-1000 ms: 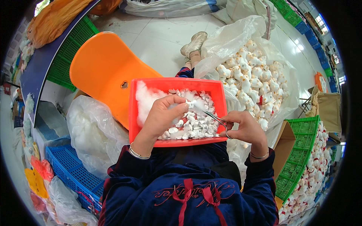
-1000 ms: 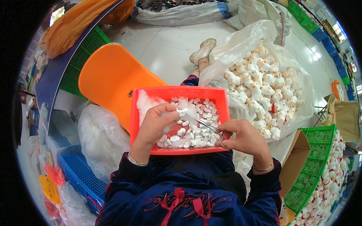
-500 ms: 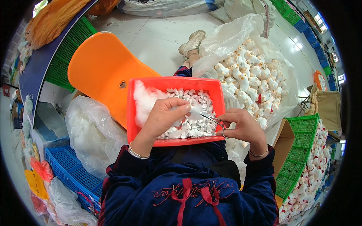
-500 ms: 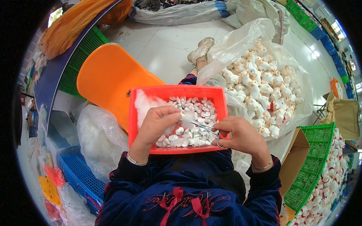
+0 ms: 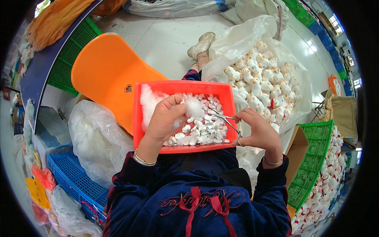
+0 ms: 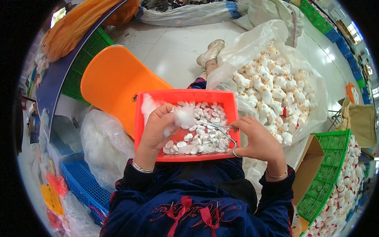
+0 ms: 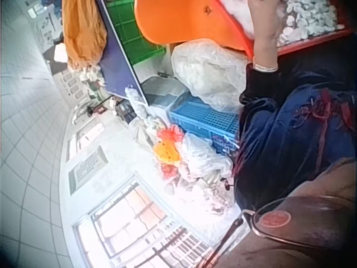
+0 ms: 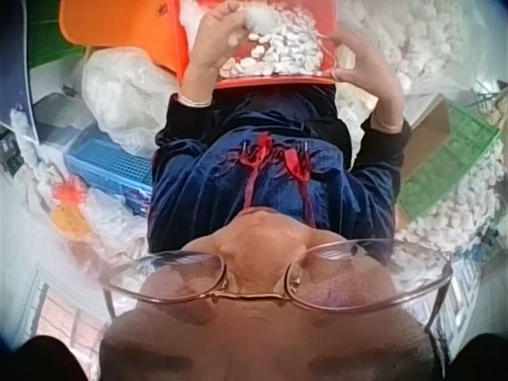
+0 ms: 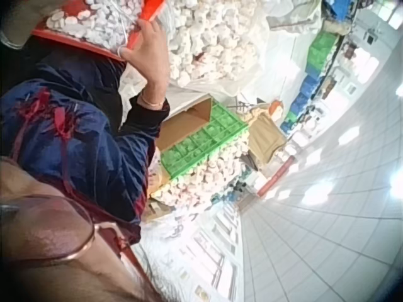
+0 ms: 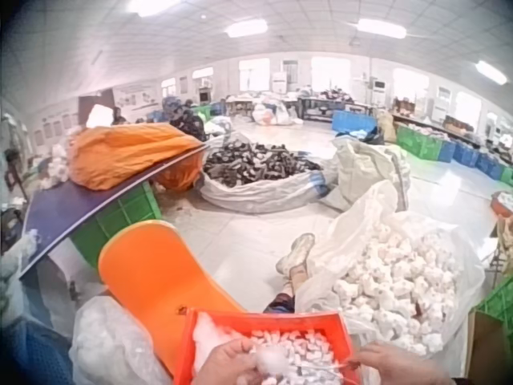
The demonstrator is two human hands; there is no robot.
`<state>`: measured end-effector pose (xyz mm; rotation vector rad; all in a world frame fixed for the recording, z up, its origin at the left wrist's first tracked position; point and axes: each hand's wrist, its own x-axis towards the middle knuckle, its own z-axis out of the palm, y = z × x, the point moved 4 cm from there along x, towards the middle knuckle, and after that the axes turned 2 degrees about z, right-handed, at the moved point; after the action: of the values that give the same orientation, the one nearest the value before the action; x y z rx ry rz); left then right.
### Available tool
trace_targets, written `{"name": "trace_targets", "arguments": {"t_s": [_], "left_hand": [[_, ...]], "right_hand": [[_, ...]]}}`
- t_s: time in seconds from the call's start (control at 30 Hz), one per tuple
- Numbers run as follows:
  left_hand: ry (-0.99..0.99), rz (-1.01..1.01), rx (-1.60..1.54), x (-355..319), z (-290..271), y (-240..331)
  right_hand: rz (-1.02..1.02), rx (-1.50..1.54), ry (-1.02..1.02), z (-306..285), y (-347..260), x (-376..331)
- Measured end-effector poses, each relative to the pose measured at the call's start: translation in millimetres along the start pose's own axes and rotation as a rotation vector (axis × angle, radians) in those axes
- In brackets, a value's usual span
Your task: The person sits on the floor and repeatedly stuffs white cotton into small white plush toys using a pair of scissors to push the cotton inside. The person handles each toy one at a time from a red tray and places the stuffed toys into a nearby bag.
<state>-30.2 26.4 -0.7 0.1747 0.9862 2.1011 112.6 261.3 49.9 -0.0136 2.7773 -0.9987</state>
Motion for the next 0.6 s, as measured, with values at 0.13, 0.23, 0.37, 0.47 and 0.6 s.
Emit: {"name": "trace_targets", "arguments": {"t_s": [0.13, 0.23, 0.37, 0.47, 0.6], "left_hand": [[-0.075, -0.030, -0.113, -1, -1, -3], [-0.115, -0.030, -0.144, -1, -6, -11], [-0.073, 0.001, -0.049, -1, -9, -12], [0.054, 0.010, 0.153, 0, -7, -12], [0.125, 0.037, 0.261, -4, 1, -11]], "right_hand": [[-0.036, 0.103, -0.079, 27, 17, 11], [-0.105, 0.369, -0.096, 34, 7, 21], [-0.176, 0.384, 0.005, 24, 5, 21], [-0.139, 0.366, -0.032, 22, 7, 15], [-0.102, 0.166, 0.077, 11, -12, 12]]}}
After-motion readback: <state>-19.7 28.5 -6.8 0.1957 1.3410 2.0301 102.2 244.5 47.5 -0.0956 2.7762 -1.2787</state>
